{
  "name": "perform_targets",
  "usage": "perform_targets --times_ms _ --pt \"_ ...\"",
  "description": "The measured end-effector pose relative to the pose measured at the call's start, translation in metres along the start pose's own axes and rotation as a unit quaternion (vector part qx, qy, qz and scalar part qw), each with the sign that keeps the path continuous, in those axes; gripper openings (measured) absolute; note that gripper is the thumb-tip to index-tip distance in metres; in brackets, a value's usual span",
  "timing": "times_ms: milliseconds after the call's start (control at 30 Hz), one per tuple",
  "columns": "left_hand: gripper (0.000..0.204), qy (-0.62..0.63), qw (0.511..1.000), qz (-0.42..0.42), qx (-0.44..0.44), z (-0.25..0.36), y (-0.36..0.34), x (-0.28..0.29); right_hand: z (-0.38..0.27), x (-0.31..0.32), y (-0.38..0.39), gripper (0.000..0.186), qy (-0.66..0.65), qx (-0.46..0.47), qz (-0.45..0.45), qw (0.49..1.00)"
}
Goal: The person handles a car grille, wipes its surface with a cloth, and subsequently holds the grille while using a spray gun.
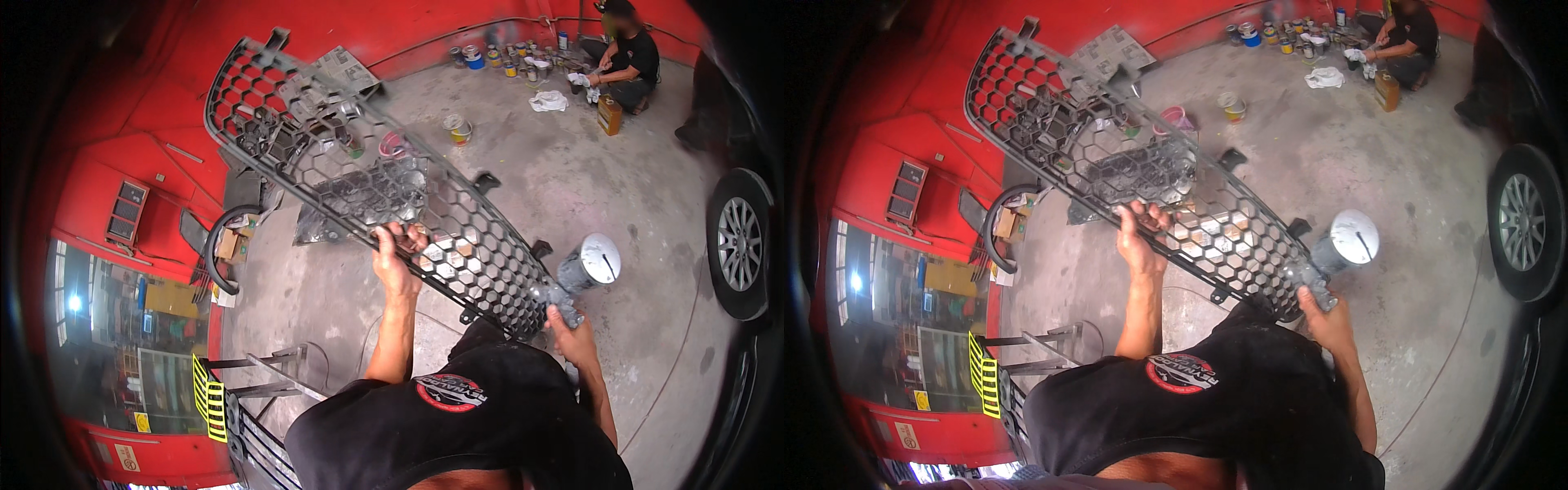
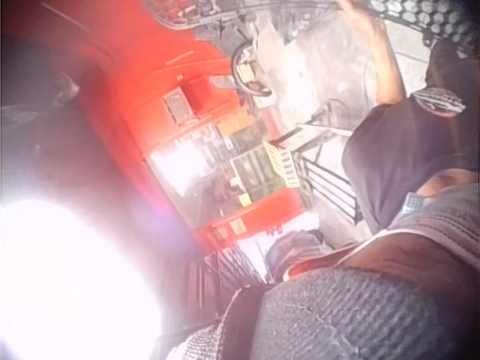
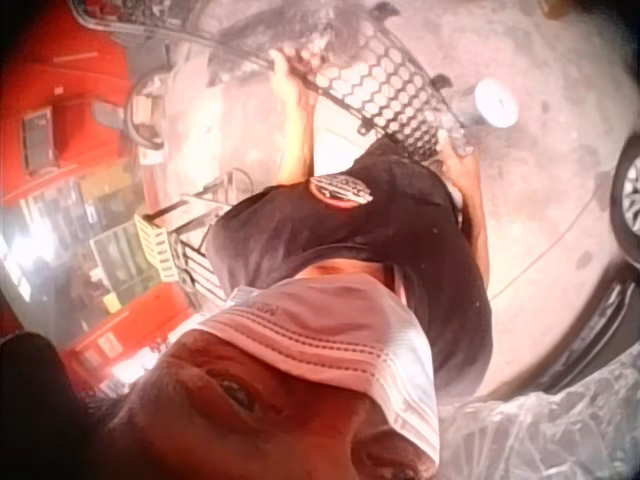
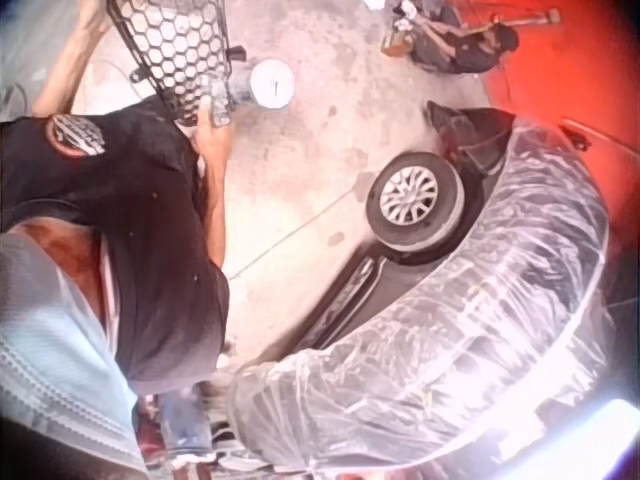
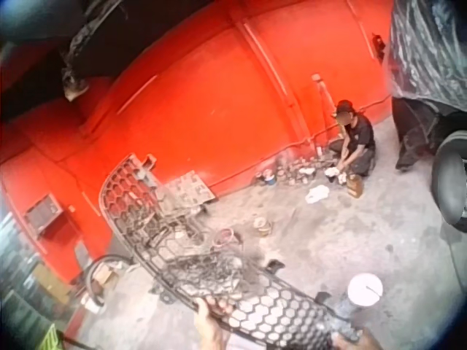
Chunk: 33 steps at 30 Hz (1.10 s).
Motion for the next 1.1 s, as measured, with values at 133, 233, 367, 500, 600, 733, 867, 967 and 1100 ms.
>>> perform_targets --times_ms 133,233,367,500,600,733,867,967,1100 --pt "0.032 -0.015 0.998 0.022 -0.048 0.01 -0.009 0.011 0.018 0.022 -0.003 0.041 -0.015 -0.05 0.049 0.997" --pt "0.031 -0.032 0.996 0.056 -0.06 0.008 -0.011 0.014 0.014 0.03 0.001 0.04 -0.019 -0.052 0.044 0.998" --pt "0.029 -0.061 0.994 0.063 -0.066 0.006 -0.01 0.018 -0.008 0.023 0.013 0.04 -0.042 -0.025 0.045 0.998" --pt "0.028 -0.099 0.991 0.057 -0.062 -0.001 -0.008 0.017 -0.018 0.018 0.017 0.044 -0.019 0.018 0.019 0.999" --pt "0.027 -0.1 0.991 0.067 -0.053 -0.007 -0.005 0.013 -0.022 0.014 0.018 0.042 -0.02 0.022 0.015 0.999" --pt "0.028 -0.11 0.991 0.064 -0.048 -0.015 -0.006 0.014 -0.014 0.017 0.012 0.044 -0.023 -0.017 -0.019 0.999" --pt "0.028 -0.095 0.994 0.049 -0.038 -0.02 -0.007 0.007 -0.008 0.017 0.01 0.045 -0.033 -0.027 -0.024 0.999" --pt "0.028 -0.094 0.994 0.042 -0.038 -0.021 -0.007 0.005 -0.009 0.017 0.009 0.044 -0.021 0.02 -0.021 0.999" --pt "0.029 -0.1 0.994 0.041 -0.035 -0.022 -0.006 0.002 -0.013 0.016 0.012 0.044 -0.009 -0.016 -0.031 0.999"
Point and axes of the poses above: each hand's wrist, its own y-axis away from the middle knuckle, its own x-axis out of the back of the hand, z = x × y, the point moved 4 cm from there along -y, towards the middle knuckle, and after that the axes turned 5 degrees about -x, right-handed, at the moved point
